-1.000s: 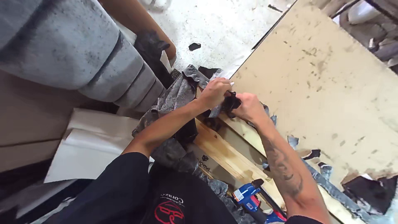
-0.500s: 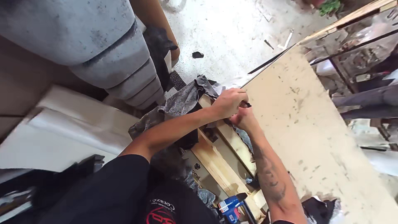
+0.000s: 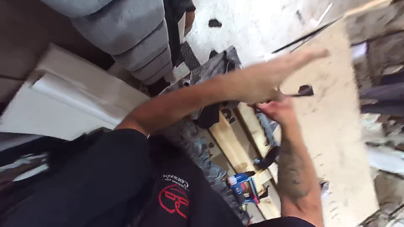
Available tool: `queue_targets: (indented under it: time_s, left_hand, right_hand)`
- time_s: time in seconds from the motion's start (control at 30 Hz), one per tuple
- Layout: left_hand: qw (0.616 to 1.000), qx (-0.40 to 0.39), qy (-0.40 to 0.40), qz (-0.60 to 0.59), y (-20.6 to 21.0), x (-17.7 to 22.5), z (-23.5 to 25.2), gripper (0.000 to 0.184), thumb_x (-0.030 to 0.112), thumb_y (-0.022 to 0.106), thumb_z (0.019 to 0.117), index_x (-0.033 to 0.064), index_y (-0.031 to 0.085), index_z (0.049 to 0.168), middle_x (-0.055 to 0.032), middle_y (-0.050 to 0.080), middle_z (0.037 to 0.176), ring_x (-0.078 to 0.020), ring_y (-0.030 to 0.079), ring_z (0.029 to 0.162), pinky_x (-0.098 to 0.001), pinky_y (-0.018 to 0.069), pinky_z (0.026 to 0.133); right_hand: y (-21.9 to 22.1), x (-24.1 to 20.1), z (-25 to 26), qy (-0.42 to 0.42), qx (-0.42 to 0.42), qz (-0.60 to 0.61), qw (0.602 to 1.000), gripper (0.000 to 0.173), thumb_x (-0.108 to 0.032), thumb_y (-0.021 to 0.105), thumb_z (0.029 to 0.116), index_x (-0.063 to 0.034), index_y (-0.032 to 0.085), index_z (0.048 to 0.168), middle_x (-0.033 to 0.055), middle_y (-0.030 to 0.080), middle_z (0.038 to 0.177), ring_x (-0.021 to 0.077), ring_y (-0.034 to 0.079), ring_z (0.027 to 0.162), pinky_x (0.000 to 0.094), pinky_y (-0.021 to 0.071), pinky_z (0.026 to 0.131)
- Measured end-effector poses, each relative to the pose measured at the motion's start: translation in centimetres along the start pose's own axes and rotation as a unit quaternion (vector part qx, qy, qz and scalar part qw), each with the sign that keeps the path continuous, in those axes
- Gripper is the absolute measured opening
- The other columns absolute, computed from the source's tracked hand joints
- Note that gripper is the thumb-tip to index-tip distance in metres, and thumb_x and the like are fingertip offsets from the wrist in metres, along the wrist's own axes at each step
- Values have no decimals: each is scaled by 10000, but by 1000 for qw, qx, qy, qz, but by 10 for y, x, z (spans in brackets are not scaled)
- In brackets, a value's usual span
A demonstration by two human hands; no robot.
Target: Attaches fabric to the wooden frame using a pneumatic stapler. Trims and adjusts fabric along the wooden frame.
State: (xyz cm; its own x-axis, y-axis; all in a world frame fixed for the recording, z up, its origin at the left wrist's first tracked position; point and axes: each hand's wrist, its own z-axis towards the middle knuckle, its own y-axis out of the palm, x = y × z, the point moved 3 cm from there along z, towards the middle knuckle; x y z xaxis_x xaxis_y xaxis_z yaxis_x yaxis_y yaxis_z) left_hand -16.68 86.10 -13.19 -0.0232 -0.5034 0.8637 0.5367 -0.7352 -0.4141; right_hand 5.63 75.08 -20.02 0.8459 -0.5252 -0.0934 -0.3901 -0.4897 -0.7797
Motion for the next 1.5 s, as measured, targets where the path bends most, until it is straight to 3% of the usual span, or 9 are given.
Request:
queue_targets:
  time_s: [0.17,0.27,0.4,0.57,0.67,0.83,0.93,1.07,1.5]
  left_hand:
    - [977,-115,-74,161,-51,-42,-167,547,440,693,961,78,625,1366,-134,516,1521,-276,454,1442,-437,381,1206]
    - [970,-85,-84,213,-34,-63,-222,676,493,722,928,47,575,1413,-186,450,1569,-333,396,1479,-550,298,1235]
    - [943,-59,-182,271,-22,-91,-211,1117,509,897,727,93,320,1587,-235,279,1641,-401,334,1492,-549,377,1182]
    - [926,-97,-35,364,-9,-69,-172,595,250,804,805,161,622,1365,-227,545,1393,-456,465,1311,-636,347,1049]
    - [943,-175,149,239,16,-40,-182,225,234,627,1010,68,725,1125,-142,711,1164,-301,650,1167,-471,504,1034]
    - [872,-447,-48,193,86,-45,-198,806,473,697,956,75,355,1568,-174,569,1444,-349,589,1295,-557,479,1087]
    - [864,-444,-83,223,94,-49,-194,700,418,775,908,57,530,1455,-204,632,1312,-369,613,1229,-564,476,1079]
    - [885,-367,-86,273,75,-33,-192,301,334,713,955,72,730,1102,-152,701,1121,-334,662,1099,-581,522,976]
    - [945,-267,36,185,67,-47,-203,133,148,632,973,89,751,989,-63,751,979,-217,718,970,-484,572,920]
  right_hand:
    - [40,60,-131,-88,96,66,989,709,-615,744,814,-14,642,1175,240,610,1261,403,612,1120,627,502,912]
    - [106,48,-224,-16,127,267,955,644,-548,784,772,-34,641,1134,107,681,1097,179,664,943,413,575,803]
    - [208,-22,-276,83,176,420,886,499,-452,824,788,-30,658,994,63,680,947,76,635,787,290,556,667]
    - [263,-81,-298,129,167,311,927,698,-603,813,707,-12,658,1044,218,633,1234,373,608,1142,554,522,917]
    - [281,-67,-326,145,145,287,936,720,-623,797,710,-23,643,1078,222,614,1251,417,603,1130,610,523,877]
    - [290,-25,-357,124,128,284,942,595,-510,853,745,-13,665,1011,194,650,1062,378,644,959,628,525,790]
    - [295,36,-419,199,241,314,897,499,-222,876,796,37,649,1158,264,635,1176,422,623,1093,648,510,930]
    - [335,77,-527,372,363,309,796,689,-574,680,930,-70,540,1379,233,661,1204,349,682,1042,587,558,895]
    - [279,-68,-266,27,180,129,975,785,-658,832,614,-78,666,1116,155,619,1179,407,576,1144,660,479,884]
